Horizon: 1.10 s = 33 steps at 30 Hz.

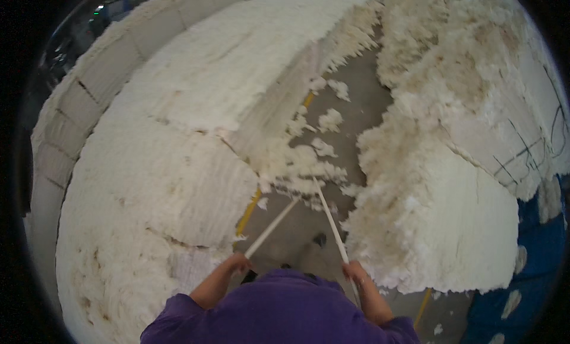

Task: The person uses two long-handled rakes to gather loose white cotton fibers from the floor into a larger pile. They repeatedly push and pull the rakes across the concrete, consolidating scattered cotton along a marked aisle.

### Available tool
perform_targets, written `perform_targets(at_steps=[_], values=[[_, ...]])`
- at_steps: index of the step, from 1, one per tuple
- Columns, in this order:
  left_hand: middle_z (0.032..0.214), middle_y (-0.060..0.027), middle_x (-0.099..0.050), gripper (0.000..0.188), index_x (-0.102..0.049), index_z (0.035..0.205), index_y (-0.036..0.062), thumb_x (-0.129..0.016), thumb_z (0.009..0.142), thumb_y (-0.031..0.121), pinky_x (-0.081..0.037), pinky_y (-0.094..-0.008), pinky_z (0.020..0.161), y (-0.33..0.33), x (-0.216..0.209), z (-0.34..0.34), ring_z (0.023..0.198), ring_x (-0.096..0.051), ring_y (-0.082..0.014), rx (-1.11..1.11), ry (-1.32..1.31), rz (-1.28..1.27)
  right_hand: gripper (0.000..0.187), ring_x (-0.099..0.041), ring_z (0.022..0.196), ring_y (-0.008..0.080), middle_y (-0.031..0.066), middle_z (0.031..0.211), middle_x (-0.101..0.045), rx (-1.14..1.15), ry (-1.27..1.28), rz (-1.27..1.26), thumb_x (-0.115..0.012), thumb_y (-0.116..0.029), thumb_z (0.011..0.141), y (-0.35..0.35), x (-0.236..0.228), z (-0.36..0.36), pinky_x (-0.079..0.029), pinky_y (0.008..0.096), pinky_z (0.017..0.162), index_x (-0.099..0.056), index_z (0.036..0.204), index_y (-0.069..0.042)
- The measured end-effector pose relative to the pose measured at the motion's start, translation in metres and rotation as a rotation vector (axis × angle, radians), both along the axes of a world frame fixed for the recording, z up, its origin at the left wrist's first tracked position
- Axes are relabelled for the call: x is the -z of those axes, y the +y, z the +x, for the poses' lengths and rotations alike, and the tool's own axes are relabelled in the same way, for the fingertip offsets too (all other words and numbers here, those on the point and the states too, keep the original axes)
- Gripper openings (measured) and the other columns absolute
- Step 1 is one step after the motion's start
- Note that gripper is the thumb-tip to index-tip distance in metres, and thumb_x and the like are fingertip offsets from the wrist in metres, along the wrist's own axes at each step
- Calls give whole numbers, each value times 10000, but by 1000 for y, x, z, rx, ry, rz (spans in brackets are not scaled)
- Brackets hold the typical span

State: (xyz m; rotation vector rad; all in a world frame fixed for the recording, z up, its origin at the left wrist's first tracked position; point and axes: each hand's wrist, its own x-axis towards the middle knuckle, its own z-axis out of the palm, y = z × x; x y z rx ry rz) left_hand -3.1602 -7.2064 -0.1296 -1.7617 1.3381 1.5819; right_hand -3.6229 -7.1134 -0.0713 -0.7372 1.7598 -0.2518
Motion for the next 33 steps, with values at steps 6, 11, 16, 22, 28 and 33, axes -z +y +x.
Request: perform_targets(at_steps=[6,11,16,22,28,33], values=[[586,-121,-618,284,-654,744,-17,-622,720,264,-497,-342,517,-180,-12,-107,523,-624,-227,278,34,-306,227,-446,452,130,51,590,-493,182,-125,-23,-558,-199,830,-175,12,-59,-380,282,381,-514,731,0],[579,-120,-614,276,-657,758,-8,-662,700,262,-495,-348,547,-298,-27,-179,547,-627,-221,136,-36,-164,195,-440,465,117,41,605,-486,233,-114,-82,-548,-185,822,-300,-13,-113,-370,264,378,-492,744,-14],[615,-103,-613,286,-651,750,9,-713,688,280,-454,-363,542,-286,-48,-159,572,-586,-203,47,54,-51,185,-465,450,140,63,602,-492,228,-121,-56,-520,-158,827,-345,-62,-166,-386,293,355,-478,779,16],[537,-53,-511,111,-607,745,20,-656,674,90,-383,-295,453,-224,-141,-112,495,-504,-147,-623,218,181,252,-474,458,150,62,636,-496,11,90,-28,-532,-242,865,-379,-129,-192,-406,300,361,-471,855,2],[638,-79,-571,192,-626,805,-19,-609,622,35,-395,-305,478,-281,-180,-123,548,-528,-163,-556,138,192,262,-587,596,280,188,766,-584,-353,246,-115,-515,-234,850,-486,-115,-205,-470,395,550,-497,920,17],[637,-83,-578,222,-625,809,-44,-621,627,84,-382,-322,467,-366,-188,-145,525,-532,-185,-529,62,99,317,-595,788,373,229,878,-603,-596,418,-129,-522,-239,822,-629,-58,-195,-460,447,701,-527,992,29]])
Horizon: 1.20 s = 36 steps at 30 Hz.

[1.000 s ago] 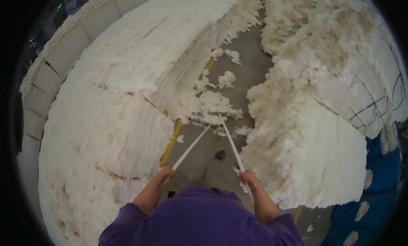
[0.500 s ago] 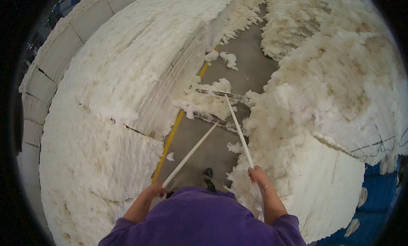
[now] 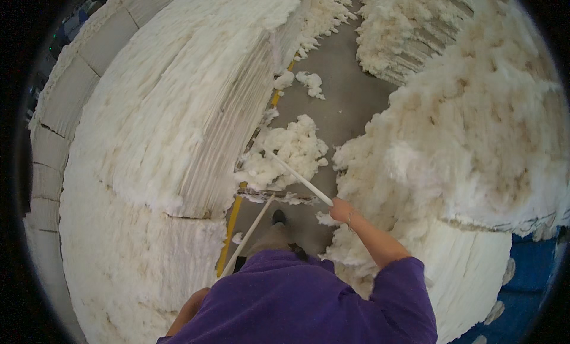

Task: The person uses two long-handled rakes to gather loose white cotton fibers from the floor into a larger pile. They repeatedly push and pull the rakes across the concrete, consolidating scattered cotton along a marked aisle.

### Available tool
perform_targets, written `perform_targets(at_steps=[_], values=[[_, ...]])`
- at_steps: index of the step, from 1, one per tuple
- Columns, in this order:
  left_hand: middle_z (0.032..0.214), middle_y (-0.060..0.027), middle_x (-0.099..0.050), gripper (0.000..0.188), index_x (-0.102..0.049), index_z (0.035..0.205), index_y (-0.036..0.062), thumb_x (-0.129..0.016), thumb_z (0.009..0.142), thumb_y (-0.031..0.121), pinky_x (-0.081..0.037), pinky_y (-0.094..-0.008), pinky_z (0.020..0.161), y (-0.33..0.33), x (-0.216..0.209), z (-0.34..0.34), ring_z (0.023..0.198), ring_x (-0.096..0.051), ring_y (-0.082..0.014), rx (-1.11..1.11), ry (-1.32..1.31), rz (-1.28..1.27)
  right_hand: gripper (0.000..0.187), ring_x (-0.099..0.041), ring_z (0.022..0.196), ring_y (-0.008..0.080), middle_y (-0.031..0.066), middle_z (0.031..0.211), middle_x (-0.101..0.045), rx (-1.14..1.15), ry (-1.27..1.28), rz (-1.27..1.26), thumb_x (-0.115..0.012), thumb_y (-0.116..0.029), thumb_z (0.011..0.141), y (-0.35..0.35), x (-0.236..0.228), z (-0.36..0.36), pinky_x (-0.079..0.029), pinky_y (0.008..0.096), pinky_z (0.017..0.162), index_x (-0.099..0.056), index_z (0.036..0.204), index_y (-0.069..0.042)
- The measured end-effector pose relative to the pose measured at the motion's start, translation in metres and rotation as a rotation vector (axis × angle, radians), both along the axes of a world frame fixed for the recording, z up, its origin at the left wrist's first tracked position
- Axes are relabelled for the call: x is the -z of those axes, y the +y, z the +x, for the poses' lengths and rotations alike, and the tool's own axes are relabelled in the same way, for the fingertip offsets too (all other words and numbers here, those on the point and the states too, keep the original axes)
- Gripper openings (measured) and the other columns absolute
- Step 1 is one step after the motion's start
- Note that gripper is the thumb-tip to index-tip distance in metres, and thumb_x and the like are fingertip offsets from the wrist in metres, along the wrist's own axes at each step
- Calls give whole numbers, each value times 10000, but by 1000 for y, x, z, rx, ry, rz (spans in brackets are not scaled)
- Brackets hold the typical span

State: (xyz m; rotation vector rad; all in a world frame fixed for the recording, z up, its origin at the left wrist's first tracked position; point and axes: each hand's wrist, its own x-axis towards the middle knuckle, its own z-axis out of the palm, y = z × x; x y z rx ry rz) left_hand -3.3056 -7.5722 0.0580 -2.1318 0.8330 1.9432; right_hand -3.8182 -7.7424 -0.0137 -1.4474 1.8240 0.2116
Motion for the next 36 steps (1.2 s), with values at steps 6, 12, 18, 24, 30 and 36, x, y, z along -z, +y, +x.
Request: perform_targets(at_steps=[6,12,18,24,30,36], values=[[567,-79,-546,195,-611,769,-30,-626,676,141,-400,-309,423,-93,31,-29,476,-525,-169,219,-111,-101,381,-597,812,372,235,875,-613,129,10,130,-558,-314,784,-64,-14,-48,-462,429,729,-618,872,51],[582,-106,-574,204,-608,748,-45,-636,670,141,-439,-317,465,-193,82,-78,506,-561,-198,255,-1,-136,377,-589,784,389,244,799,-606,357,-62,93,-558,-296,786,-55,-25,-79,-455,425,728,-617,842,72],[601,-103,-603,145,-620,634,0,-636,656,142,-433,-319,491,-321,123,-161,505,-563,-191,471,53,-227,261,-504,468,170,77,618,-523,596,-292,3,-536,-243,840,-126,-17,-109,-407,314,416,-535,892,13],[539,-73,-558,147,-604,618,5,-685,632,127,-384,-330,441,-485,138,-249,468,-511,-174,385,67,-179,210,-434,442,117,26,592,-457,800,-538,-117,-505,-213,862,-192,-17,-136,-357,275,355,-466,850,-7],[562,-91,-557,136,-603,675,-13,-682,632,88,-408,-319,449,-507,117,-264,472,-524,-177,454,29,-236,211,-415,443,108,26,645,-468,853,-567,-99,-490,-223,881,-195,-52,-187,-358,271,358,-453,862,-17],[551,-84,-533,168,-589,691,-15,-677,646,121,-408,-332,459,-432,32,-214,474,-522,-179,238,-27,-165,231,-441,484,102,19,662,-478,903,-581,41,-483,-258,894,-123,-90,-199,-390,267,398,-468,867,-30]])
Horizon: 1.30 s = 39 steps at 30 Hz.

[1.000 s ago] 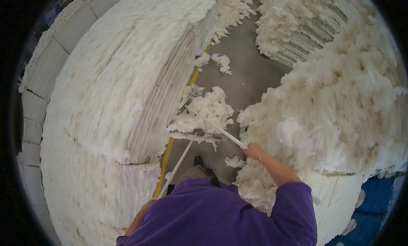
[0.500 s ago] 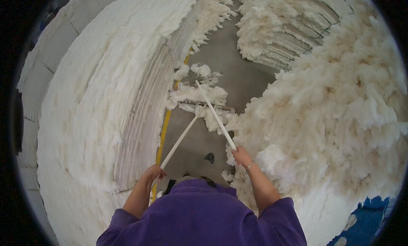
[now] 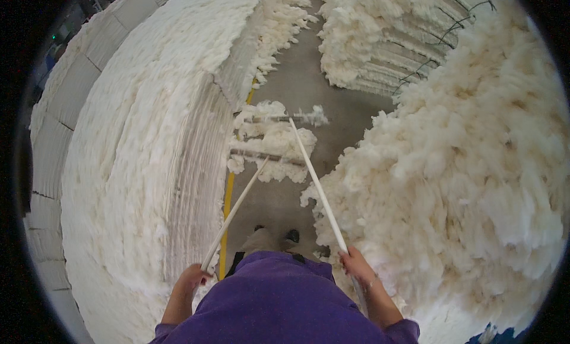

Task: The person uses two long-handled rakes to gather loose white cotton fibers from the floor into a larger pile. They repeatedly push and pull the rakes across the concrete, consolidating scattered cotton along a marked aisle.

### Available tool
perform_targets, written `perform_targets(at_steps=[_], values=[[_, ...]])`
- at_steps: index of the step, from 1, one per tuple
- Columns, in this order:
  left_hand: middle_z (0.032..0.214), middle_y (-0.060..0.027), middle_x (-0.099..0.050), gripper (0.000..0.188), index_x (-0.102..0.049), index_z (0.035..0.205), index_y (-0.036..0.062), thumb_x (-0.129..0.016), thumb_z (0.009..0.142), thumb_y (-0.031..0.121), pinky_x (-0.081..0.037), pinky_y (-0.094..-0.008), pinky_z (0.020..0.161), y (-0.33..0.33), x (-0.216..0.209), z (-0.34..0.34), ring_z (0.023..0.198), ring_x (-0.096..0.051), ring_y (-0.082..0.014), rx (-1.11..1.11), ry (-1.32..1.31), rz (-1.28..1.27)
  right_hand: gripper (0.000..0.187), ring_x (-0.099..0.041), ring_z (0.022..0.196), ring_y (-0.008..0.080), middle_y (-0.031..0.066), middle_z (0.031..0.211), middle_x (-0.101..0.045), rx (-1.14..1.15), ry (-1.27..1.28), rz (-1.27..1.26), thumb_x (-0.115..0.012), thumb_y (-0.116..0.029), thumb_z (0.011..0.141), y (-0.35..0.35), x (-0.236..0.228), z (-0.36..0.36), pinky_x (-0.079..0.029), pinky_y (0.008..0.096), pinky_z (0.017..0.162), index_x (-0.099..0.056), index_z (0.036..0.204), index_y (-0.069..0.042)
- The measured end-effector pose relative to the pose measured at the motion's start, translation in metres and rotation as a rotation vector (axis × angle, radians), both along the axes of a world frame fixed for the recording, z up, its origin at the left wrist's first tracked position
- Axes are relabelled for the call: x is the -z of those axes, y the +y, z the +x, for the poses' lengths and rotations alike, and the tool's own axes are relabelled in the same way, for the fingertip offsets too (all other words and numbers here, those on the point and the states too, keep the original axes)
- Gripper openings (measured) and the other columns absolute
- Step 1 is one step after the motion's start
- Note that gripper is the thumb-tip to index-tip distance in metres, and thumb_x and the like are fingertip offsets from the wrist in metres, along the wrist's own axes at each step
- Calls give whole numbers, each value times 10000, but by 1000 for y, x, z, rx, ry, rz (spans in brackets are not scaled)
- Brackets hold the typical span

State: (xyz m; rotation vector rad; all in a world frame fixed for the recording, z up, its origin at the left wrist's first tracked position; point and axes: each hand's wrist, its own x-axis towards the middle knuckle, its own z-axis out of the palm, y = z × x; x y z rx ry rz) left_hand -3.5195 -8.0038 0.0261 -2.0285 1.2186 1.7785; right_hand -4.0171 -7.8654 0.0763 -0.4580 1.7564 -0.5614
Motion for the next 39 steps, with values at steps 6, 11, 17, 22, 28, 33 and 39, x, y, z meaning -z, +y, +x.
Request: perform_targets(at_steps=[6,11,17,22,28,33,39], values=[[578,-90,-549,213,-583,695,-33,-721,628,115,-436,-328,457,-16,6,29,491,-540,-189,28,-139,204,297,-485,563,143,40,653,-514,-91,87,114,-544,-315,864,56,-11,10,-403,302,505,-530,877,-18],[552,-96,-539,176,-597,655,-33,-717,604,85,-425,-347,451,-67,36,21,478,-531,-207,172,-24,163,355,-535,610,174,92,689,-576,-204,213,8,-598,-335,824,40,30,12,-417,333,543,-586,883,15],[548,-105,-560,156,-622,638,-18,-713,589,99,-419,-375,467,-174,69,-22,479,-541,-219,198,-151,41,350,-551,563,192,98,665,-572,-239,225,215,-584,-327,829,-91,43,10,-433,334,503,-577,844,23],[572,-120,-600,171,-649,651,21,-668,612,187,-464,-365,531,-317,117,-72,541,-596,-233,451,-102,-147,291,-492,432,180,57,558,-517,-84,207,74,-519,-266,855,-221,65,-5,-430,330,430,-548,739,-1],[586,-140,-577,235,-610,755,-84,-674,665,124,-442,-352,450,-415,98,-125,508,-580,-228,287,-123,-169,214,-449,454,129,38,625,-490,115,46,3,-506,-204,856,-335,68,-18,-391,279,395,-494,821,6],[560,-143,-567,235,-594,701,-68,-720,620,113,-438,-349,442,-423,58,-89,482,-568,-218,298,9,-165,181,-442,463,107,28,631,-477,178,34,53,-515,-189,852,-345,33,-13,-382,269,385,-482,823,-13],[547,-105,-529,217,-559,691,-49,-700,607,94,-414,-319,432,-402,50,-62,456,-530,-190,77,20,-35,173,-423,486,98,18,646,-469,275,-43,143,-526,-203,863,-336,13,-8,-371,262,406,-468,851,-40]])
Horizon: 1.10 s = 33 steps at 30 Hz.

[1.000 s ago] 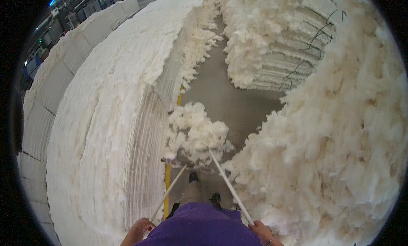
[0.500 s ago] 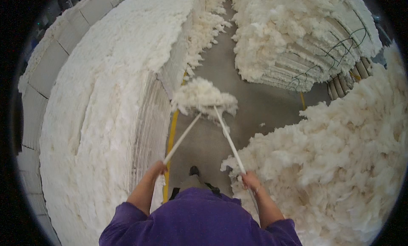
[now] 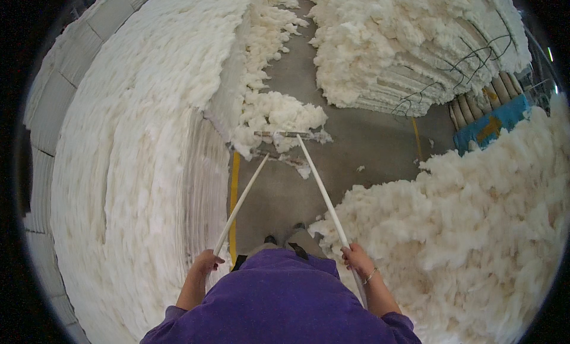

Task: The person uses two long-handled rakes to gather loose white cotton fibers from the floor into a larger pile. They repeatedly push and pull the rakes across the concrete, consolidating scattered cotton along a marked aisle.

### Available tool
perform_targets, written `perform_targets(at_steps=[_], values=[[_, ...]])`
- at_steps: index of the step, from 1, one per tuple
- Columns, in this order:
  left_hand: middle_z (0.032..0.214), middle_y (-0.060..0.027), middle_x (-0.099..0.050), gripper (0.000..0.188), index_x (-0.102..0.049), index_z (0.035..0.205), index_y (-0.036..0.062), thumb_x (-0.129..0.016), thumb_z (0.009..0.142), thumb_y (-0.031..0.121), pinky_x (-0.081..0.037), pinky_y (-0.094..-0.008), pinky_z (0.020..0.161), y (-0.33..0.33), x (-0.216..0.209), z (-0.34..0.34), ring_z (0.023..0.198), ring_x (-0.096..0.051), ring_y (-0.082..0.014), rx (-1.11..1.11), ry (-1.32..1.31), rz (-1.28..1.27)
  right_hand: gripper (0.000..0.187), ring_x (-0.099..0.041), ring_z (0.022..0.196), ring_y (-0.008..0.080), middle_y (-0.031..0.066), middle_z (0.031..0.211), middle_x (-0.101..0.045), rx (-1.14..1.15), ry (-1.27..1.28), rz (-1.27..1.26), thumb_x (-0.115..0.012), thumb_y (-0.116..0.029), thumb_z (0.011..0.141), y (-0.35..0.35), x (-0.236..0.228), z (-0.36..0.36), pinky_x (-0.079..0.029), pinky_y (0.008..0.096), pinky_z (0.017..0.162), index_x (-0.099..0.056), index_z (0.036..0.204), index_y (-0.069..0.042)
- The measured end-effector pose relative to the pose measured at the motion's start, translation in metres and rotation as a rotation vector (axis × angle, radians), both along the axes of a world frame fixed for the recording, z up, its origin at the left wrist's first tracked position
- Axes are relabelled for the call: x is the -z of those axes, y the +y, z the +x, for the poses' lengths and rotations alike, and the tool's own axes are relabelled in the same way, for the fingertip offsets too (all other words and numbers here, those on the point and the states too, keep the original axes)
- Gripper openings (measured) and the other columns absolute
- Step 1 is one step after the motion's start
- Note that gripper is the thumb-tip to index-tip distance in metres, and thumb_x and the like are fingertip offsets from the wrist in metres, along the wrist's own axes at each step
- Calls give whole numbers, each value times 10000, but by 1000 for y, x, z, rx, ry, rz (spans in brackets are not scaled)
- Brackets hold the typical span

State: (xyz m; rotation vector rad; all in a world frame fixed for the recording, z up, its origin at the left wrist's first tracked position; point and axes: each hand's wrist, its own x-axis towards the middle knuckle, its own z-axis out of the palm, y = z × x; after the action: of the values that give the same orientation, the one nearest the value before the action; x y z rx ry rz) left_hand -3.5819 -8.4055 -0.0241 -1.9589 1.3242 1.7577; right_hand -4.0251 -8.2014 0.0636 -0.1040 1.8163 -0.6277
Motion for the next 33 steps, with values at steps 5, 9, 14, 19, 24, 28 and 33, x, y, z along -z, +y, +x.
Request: perform_targets(at_steps=[5,9,14,19,24,28,33], values=[[571,-103,-539,252,-560,760,-69,-687,611,90,-418,-323,437,-38,16,-26,465,-534,-188,1,-6,117,195,-421,473,104,18,642,-465,26,-83,33,-533,-222,873,-31,4,-22,-363,258,392,-445,846,-50],[564,-117,-550,267,-590,750,-81,-707,618,119,-430,-326,456,-85,16,-73,478,-549,-200,70,-139,43,170,-422,481,109,15,642,-463,-131,3,35,-524,-204,869,-82,22,-62,-361,269,401,-460,843,-48],[607,-156,-594,258,-617,766,-78,-710,625,117,-457,-353,498,-174,19,-154,532,-596,-248,191,-156,41,164,-420,510,113,21,651,-462,-174,-60,-14,-510,-200,874,-187,38,-133,-363,287,429,-466,850,-44],[643,-176,-607,255,-611,796,-88,-690,619,78,-464,-362,493,-257,40,-226,548,-605,-276,128,-198,-11,192,-436,540,114,21,653,-466,-154,-68,21,-514,-223,874,-293,36,-201,-375,289,455,-488,844,-35],[643,-160,-625,220,-626,793,-53,-672,637,95,-492,-356,514,-354,52,-290,551,-623,-259,187,-258,-85,190,-432,522,99,12,632,-447,-171,-48,-40,-522,-219,849,-401,38,-261,-379,283,450,-488,785,-43],[658,-147,-636,227,-630,797,-32,-676,638,125,-510,-342,531,-455,58,-344,557,-632,-243,281,-314,-104,184,-424,516,114,13,628,-440,-133,-100,-83,-500,-201,869,-497,57,-314,-372,285,446,-472,772,-46],[661,-148,-634,250,-636,824,-39,-670,644,131,-511,-335,537,-612,77,-415,563,-637,-238,252,-267,-187,166,-411,508,105,11,633,-438,-162,-64,-79,-490,-197,868,-648,73,-378,-362,266,433,-467,796,-49]])
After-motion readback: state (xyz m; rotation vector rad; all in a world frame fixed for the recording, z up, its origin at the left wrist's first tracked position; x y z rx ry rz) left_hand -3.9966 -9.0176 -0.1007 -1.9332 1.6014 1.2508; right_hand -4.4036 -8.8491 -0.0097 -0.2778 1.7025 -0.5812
